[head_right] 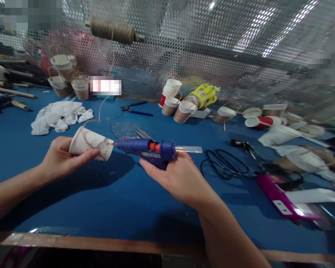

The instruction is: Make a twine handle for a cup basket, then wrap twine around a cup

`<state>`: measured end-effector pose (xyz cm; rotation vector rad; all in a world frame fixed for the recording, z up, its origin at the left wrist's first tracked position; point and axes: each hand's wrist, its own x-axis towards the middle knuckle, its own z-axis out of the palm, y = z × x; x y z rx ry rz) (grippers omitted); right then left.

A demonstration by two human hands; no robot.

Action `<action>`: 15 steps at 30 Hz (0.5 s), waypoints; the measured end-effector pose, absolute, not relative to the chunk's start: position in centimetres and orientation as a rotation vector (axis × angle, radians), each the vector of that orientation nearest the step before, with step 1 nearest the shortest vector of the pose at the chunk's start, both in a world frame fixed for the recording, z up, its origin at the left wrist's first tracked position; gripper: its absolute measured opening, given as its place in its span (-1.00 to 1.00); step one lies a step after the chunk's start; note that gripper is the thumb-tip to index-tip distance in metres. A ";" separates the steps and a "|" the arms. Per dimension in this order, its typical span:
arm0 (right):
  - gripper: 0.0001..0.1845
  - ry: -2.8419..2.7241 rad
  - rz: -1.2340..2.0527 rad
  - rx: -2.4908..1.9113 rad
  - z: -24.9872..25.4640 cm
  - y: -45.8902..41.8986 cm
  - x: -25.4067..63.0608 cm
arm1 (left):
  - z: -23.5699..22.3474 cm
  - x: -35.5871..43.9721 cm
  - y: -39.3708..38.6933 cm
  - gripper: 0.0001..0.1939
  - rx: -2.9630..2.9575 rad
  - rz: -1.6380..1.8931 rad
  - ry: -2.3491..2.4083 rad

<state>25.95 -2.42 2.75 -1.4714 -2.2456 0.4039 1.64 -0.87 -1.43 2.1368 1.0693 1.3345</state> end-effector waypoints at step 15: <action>-0.77 -2.178 0.476 -1.509 2.8 -2.7 25.8 | -1.2 1.8 -0.9 -0.89 1.890 1.303 1.152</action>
